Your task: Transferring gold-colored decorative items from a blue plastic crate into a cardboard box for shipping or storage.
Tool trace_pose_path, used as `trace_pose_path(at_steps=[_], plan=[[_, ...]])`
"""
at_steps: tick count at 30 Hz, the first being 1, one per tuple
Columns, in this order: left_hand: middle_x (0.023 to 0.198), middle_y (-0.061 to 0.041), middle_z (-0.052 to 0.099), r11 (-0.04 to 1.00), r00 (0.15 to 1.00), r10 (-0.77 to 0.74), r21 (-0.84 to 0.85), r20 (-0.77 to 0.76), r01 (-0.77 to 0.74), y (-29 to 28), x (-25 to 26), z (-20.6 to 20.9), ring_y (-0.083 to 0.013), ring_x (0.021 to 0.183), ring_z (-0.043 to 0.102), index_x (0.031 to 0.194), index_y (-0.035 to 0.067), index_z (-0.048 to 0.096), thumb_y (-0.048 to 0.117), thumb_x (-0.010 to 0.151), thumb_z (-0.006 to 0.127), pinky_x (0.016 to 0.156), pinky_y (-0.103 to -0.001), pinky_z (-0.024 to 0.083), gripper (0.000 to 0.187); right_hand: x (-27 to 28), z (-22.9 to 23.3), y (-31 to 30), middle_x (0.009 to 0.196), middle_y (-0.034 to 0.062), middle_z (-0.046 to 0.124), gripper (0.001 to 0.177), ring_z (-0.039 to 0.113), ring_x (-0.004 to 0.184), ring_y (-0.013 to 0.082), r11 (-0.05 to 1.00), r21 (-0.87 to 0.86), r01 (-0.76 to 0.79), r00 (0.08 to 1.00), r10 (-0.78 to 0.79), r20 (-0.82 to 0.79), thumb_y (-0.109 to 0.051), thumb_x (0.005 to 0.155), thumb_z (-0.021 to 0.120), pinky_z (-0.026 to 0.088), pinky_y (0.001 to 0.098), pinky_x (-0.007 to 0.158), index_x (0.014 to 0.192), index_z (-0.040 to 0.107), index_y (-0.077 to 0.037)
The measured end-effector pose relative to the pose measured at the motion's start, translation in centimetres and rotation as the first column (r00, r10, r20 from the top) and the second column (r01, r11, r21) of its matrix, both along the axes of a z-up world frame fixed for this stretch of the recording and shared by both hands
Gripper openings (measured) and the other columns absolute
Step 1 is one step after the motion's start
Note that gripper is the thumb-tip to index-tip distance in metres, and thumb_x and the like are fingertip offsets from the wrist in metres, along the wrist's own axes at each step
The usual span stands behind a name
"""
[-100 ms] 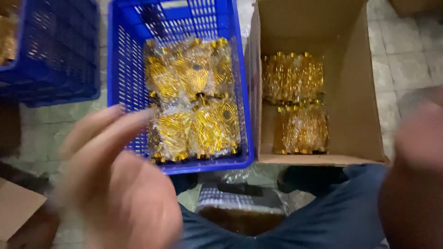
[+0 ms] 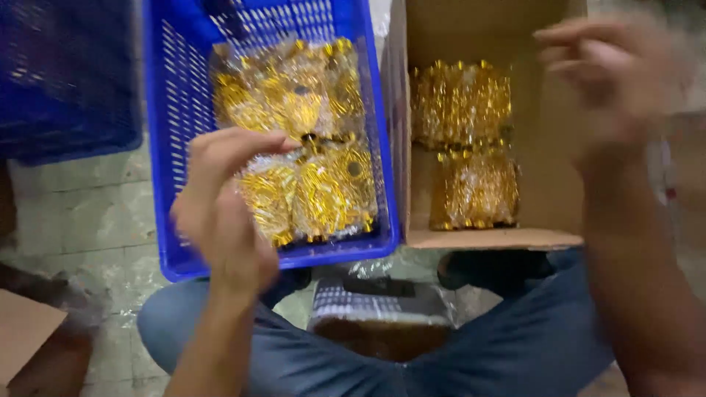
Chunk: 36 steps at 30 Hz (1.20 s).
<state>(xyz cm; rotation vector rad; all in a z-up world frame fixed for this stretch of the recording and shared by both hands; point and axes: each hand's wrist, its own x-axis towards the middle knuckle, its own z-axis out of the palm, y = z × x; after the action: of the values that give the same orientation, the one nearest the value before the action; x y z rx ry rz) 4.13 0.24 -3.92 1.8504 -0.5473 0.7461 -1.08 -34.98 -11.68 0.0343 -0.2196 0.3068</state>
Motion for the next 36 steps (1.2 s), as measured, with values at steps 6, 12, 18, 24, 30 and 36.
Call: trace_pose_path(at_steps=[6, 12, 18, 24, 30, 36], plan=[[0.086, -0.008, 0.076, 0.933, 0.893, -0.171, 0.222, -0.417, 0.283, 2.5, 5.7, -12.3, -0.0304, 0.088, 0.073, 0.1, 0.008, 0.077, 0.024, 0.113, 0.048, 0.085, -0.042, 0.056, 0.036, 6.7, -17.2, -4.0, 0.099, 0.0078, 0.075, 0.017, 0.072, 0.075, 0.0205, -0.635, -0.747, -0.198, 0.95, -0.313, 0.014, -0.022, 0.105, 0.064, 0.058, 0.0306, 0.066, 0.117, 0.075, -0.015], [0.091, -0.013, 0.075, 0.878, 0.859, -0.188, 0.311, -0.476, 0.364, 2.2, 6.9, -11.6, -0.0346, 0.09, 0.072, 0.11, 0.005, 0.075, 0.021, 0.111, 0.052, 0.085, -0.043, 0.054, 0.028, 5.1, -35.5, -4.1, 0.11, 0.0253, 0.076, 0.049, 0.072, 0.108, 0.0418, -0.885, -0.317, -0.34, 0.901, -0.21, -0.38, -0.038, 0.073, 0.071, 0.059, 0.051, 0.093, 0.11, 0.081, -0.007], [0.099, -0.011, 0.076, 0.823, 0.837, -0.037, 0.459, -0.546, 0.336, 3.1, 7.3, -13.3, -0.0261, 0.092, 0.069, 0.107, 0.002, 0.074, 0.022, 0.106, 0.048, 0.082, -0.039, 0.05, 0.034, 6.9, -59.4, -0.8, 0.123, 0.0185, 0.068, 0.062, 0.066, 0.113, 0.0322, -0.678, -0.551, -0.486, 0.841, -0.192, -0.506, -0.057, 0.086, 0.06, 0.053, 0.0429, 0.09, 0.123, 0.072, -0.009], [0.105, -0.008, 0.078, 0.83, 0.805, 0.006, 0.452, -0.593, 0.326, 3.1, 7.4, -14.4, -0.0226, 0.1, 0.072, 0.108, 0.007, 0.076, 0.029, 0.104, 0.045, 0.087, -0.037, 0.053, 0.038, 11.6, -51.7, 3.4, 0.117, 0.0174, 0.069, 0.051, 0.066, 0.109, 0.0316, -0.387, -0.684, -0.618, 0.783, -0.387, -0.487, -0.048, 0.086, 0.062, 0.053, 0.0417, 0.088, 0.117, 0.072, -0.008], [0.1, -0.007, 0.079, 0.851, 0.772, 0.017, 0.415, -0.635, 0.321, 3.3, 7.3, -13.8, -0.0202, 0.095, 0.074, 0.11, 0.008, 0.075, 0.034, 0.104, 0.041, 0.081, -0.035, 0.055, 0.043, 8.1, -39.8, 7.4, 0.111, 0.0161, 0.069, 0.039, 0.066, 0.104, 0.031, 0.059, -0.718, -0.694, 0.585, -0.535, -0.609, -0.037, 0.084, 0.064, 0.054, 0.0403, 0.086, 0.109, 0.072, -0.007], [0.101, -0.007, 0.079, 0.84, 0.789, -0.011, 0.422, -0.614, 0.341, 3.4, 7.5, -14.1, -0.0211, 0.095, 0.074, 0.112, 0.009, 0.075, 0.035, 0.105, 0.04, 0.081, -0.035, 0.054, 0.045, 6.9, -25.2, 8.5, 0.104, 0.0148, 0.069, 0.027, 0.066, 0.099, 0.0304, 0.463, -0.671, -0.579, 0.385, -0.571, -0.725, -0.026, 0.083, 0.066, 0.055, 0.0389, 0.084, 0.101, 0.073, -0.007]])
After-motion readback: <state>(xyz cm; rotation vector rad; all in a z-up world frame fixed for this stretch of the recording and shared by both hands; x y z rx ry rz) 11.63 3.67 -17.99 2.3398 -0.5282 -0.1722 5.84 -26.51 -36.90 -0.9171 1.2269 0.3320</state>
